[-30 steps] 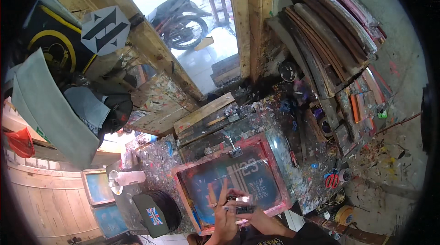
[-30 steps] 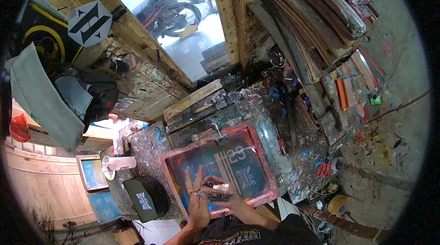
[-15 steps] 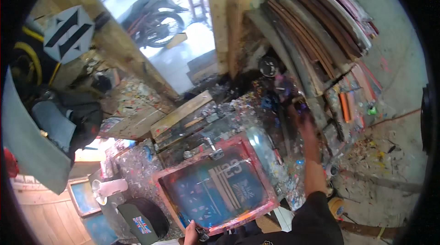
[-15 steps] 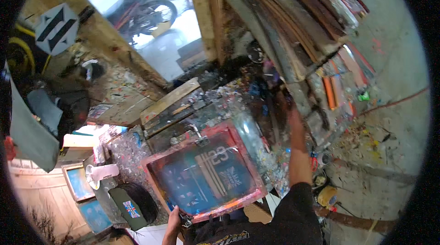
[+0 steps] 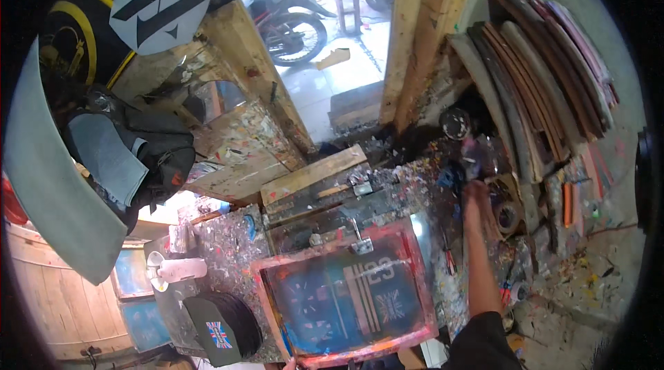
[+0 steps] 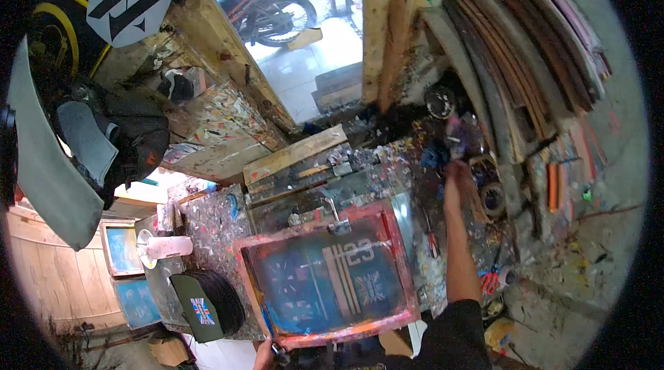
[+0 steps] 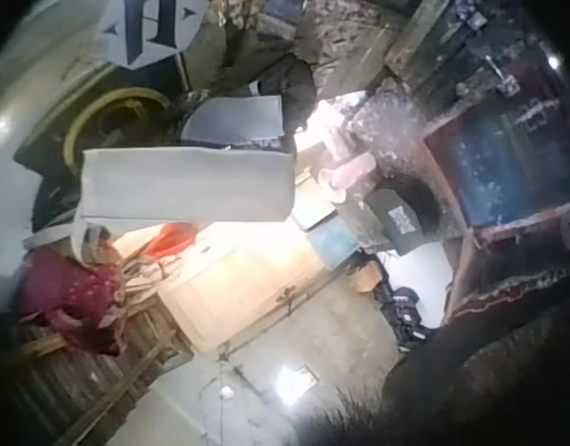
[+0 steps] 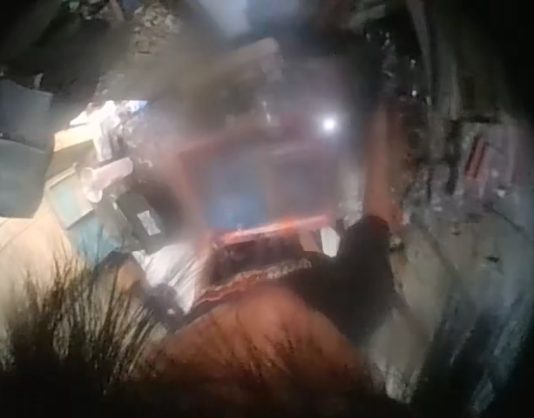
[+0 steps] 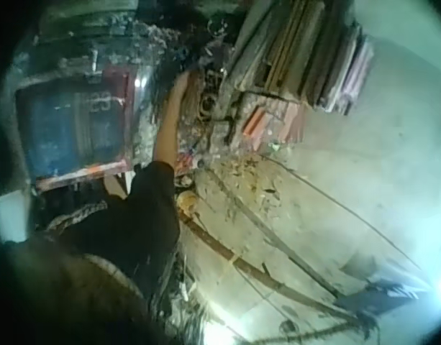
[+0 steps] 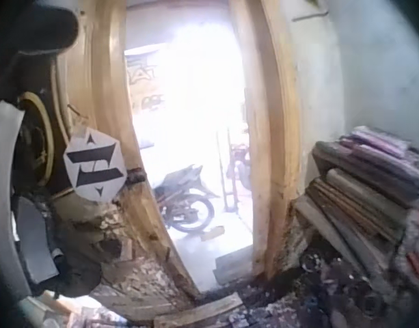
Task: The person cleans a screen printing frame and then handles several metal components, including a clamp and mounting hardware.
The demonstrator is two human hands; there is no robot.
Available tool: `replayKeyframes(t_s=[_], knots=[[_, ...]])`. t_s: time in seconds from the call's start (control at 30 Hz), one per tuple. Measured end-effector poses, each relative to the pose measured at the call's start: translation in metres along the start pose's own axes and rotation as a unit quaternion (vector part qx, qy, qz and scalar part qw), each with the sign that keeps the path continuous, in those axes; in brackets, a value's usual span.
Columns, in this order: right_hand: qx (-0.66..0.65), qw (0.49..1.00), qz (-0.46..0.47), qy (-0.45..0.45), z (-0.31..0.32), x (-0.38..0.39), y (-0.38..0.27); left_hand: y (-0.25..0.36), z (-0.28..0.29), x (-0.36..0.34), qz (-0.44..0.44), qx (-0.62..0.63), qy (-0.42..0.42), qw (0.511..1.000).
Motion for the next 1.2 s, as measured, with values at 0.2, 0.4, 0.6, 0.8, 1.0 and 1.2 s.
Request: replayKeyframes(t_s=[0.2, 0.4, 0.6, 0.8, 1.0, 1.2], knots=[[0.355, 0.853, 0.331, -0.193, -0.229, -0.049, -0.028, 0.031, -0.033, -0.010, 0.023, -0.013, -0.044, 0.999], [0.428, 0.825, 0.233, -0.285, -0.318, -0.125, 0.112, 0.055, -0.053, -0.004, 0.031, -0.006, -0.035, 0.999], [0.369, 0.832, 0.265, -0.319, -0.321, -0.120, 0.094, 0.063, -0.064, 0.001, 0.068, 0.009, -0.024, 0.997], [0.154, 0.948, -0.023, -0.276, -0.284, -0.117, 0.053, 0.082, -0.078, 0.012, 0.069, -0.009, -0.048, 0.996], [-0.039, 0.956, -0.158, -0.245, -0.234, -0.086, 0.038, 0.108, -0.106, 0.014, 0.014, -0.060, -0.122, 0.991], [0.055, 0.917, 0.081, -0.388, -0.196, 0.025, -0.133, 0.216, -0.274, -0.018, -0.216, -0.144, -0.299, 0.918]])
Point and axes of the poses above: each hand's wrist, its own x-axis away from the middle knuckle, its own z-axis out of the back of the hand, y = z × x, the point moved 4 cm from there along -x, towards the middle knuckle, and after that the axes turned 6 degrees about y, right-handed, at the moved point
